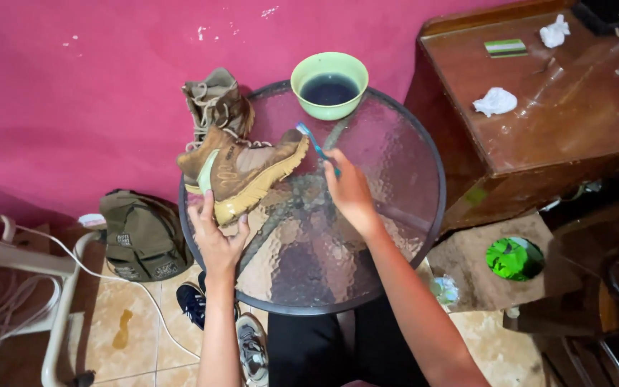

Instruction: The person scrubs the sole and sides of a brown hiking boot using a toothbrush and a dark liquid from a bowl. They repeatedly dip the brush into the liquid and scrub different areas of the boot, including the sole, heel, and upper sections.

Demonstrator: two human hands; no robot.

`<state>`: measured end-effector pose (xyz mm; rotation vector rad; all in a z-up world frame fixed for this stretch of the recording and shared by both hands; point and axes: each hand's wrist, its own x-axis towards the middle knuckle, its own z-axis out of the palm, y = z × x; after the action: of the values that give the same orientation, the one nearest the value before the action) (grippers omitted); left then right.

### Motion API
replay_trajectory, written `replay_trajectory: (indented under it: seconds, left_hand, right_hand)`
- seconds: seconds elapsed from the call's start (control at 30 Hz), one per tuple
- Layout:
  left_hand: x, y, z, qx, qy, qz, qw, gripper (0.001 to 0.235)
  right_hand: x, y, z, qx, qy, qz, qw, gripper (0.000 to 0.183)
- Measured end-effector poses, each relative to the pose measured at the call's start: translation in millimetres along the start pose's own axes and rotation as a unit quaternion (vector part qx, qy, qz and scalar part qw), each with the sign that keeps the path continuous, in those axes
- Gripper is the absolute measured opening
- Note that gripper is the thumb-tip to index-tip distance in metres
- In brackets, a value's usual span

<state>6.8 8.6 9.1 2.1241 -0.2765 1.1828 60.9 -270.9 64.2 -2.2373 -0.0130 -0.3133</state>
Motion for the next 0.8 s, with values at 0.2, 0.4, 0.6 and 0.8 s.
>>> replay_trajectory:
  seconds: [0.2, 0.4, 0.6, 0.8]
  left_hand:
    - [8, 7, 1, -0.019, -0.025, -0.012, 0.999, 0.074]
    - [12, 18, -6, -0.061, -0.048, -0.084, 0.993, 0.091]
    - [14, 18, -6, -0.152, -0.005, -0.272, 0.95, 0.069]
    - [16, 13, -4, -0.155, 0.022, -0.213, 0.964, 0.063]
  right_hand:
    - [-21, 2, -16, 0.025, 0.001, 0.013, 1.0, 0.031]
    - [-6, 11, -11, 0.053, -0.013, 0.003, 0.998, 0.031]
    - [-27, 43, -3, -0.06, 0.054, -0.033, 0.996, 0.028]
    - [4, 37, 3, 0.084, -0.018, -0.009, 0.996, 0.028]
